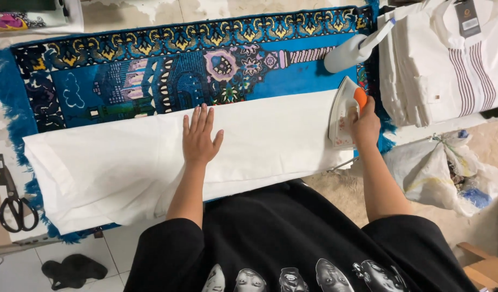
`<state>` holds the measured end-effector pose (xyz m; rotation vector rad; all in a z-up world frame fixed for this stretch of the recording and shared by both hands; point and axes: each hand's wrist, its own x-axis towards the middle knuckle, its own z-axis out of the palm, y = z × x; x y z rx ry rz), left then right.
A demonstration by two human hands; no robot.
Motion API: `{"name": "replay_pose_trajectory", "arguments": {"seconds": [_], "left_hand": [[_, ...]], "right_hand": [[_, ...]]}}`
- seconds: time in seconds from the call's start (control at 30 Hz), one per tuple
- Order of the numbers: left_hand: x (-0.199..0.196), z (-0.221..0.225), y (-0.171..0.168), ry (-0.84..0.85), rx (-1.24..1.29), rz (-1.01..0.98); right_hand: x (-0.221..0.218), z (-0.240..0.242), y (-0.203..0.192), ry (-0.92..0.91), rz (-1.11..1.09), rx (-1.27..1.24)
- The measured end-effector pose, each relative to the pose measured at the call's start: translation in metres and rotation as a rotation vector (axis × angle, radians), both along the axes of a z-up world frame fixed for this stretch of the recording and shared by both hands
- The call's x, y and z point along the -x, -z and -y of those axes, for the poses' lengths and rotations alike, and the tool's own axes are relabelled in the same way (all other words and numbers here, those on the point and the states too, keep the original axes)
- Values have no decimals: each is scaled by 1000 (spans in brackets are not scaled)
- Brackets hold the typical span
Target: Folding and ironing a white shirt on a padded workspace using a spray bottle and a steam iron.
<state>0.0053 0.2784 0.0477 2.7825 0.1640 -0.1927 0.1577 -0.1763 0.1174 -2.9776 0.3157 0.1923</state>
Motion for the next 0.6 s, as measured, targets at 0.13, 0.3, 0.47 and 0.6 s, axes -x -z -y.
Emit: {"name": "replay_pose_trajectory", "arguments": {"seconds": [0.13, 0.3, 0.47, 0.6], "left_hand": [[0, 4, 0, -42, 18, -40], [18, 7, -4, -111, -53, 244], [64, -21, -19, -333, -69, 212], [92, -80, -13, -439, -10, 62]], "right_hand": [[2, -2, -17, -14, -130, -286], [61, -94, -69, -193, -267, -829], [108, -169, -38, -308, -359, -727], [130, -232, -32, -399, -354, -572]]}}
